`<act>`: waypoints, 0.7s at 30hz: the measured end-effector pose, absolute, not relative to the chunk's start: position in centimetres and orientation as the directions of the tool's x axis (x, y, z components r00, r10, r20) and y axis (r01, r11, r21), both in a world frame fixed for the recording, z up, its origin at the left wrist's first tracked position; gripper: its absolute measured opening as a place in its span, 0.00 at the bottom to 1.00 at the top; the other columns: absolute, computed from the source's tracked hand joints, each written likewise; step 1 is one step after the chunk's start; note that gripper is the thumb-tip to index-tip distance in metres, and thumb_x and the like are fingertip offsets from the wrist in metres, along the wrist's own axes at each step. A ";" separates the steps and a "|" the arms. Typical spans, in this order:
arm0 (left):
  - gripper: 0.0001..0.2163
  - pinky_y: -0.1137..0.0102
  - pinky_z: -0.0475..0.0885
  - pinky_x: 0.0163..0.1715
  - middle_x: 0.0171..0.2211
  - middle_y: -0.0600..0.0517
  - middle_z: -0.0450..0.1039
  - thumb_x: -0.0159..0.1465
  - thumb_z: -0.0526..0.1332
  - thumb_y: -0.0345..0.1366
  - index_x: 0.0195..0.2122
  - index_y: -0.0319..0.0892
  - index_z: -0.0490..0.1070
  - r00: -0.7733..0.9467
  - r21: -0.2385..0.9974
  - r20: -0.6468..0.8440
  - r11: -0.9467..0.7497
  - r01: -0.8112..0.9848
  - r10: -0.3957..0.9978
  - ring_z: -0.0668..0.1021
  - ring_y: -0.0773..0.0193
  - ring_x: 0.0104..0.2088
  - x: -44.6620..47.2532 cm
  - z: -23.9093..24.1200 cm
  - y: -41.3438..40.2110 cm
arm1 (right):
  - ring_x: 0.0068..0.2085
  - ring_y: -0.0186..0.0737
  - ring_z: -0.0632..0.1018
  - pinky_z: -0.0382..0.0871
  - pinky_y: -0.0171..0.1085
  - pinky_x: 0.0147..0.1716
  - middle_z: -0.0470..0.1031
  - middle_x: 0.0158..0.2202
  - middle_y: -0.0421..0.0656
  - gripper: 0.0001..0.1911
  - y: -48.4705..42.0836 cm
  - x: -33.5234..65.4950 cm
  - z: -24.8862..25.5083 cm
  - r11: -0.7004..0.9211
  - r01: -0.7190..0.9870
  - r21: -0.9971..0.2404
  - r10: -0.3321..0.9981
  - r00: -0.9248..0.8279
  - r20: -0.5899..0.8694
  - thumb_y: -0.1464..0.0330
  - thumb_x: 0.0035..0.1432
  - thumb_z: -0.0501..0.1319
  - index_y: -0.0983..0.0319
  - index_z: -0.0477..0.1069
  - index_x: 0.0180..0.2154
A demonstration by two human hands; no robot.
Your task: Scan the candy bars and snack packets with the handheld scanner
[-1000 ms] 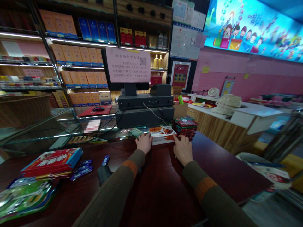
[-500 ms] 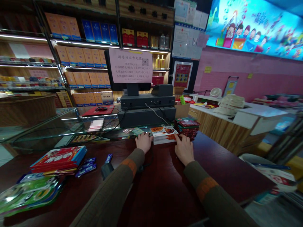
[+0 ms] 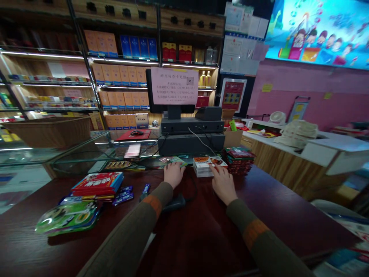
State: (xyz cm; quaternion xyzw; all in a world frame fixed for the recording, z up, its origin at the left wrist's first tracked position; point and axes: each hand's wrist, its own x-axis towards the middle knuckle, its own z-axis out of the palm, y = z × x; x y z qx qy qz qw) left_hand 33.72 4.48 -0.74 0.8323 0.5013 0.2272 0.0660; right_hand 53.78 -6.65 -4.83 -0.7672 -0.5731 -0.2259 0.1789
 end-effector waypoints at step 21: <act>0.14 0.61 0.62 0.59 0.51 0.50 0.79 0.70 0.53 0.41 0.48 0.50 0.78 0.329 0.338 0.409 -0.476 0.812 0.851 0.75 0.57 0.54 22.0 0.4 5.1 | 0.64 0.48 0.65 0.61 0.47 0.57 0.67 0.64 0.48 0.31 -3.3 44.1 -3.5 0.021 0.989 -0.145 0.890 0.048 0.453 0.76 0.62 0.49 0.58 0.62 0.65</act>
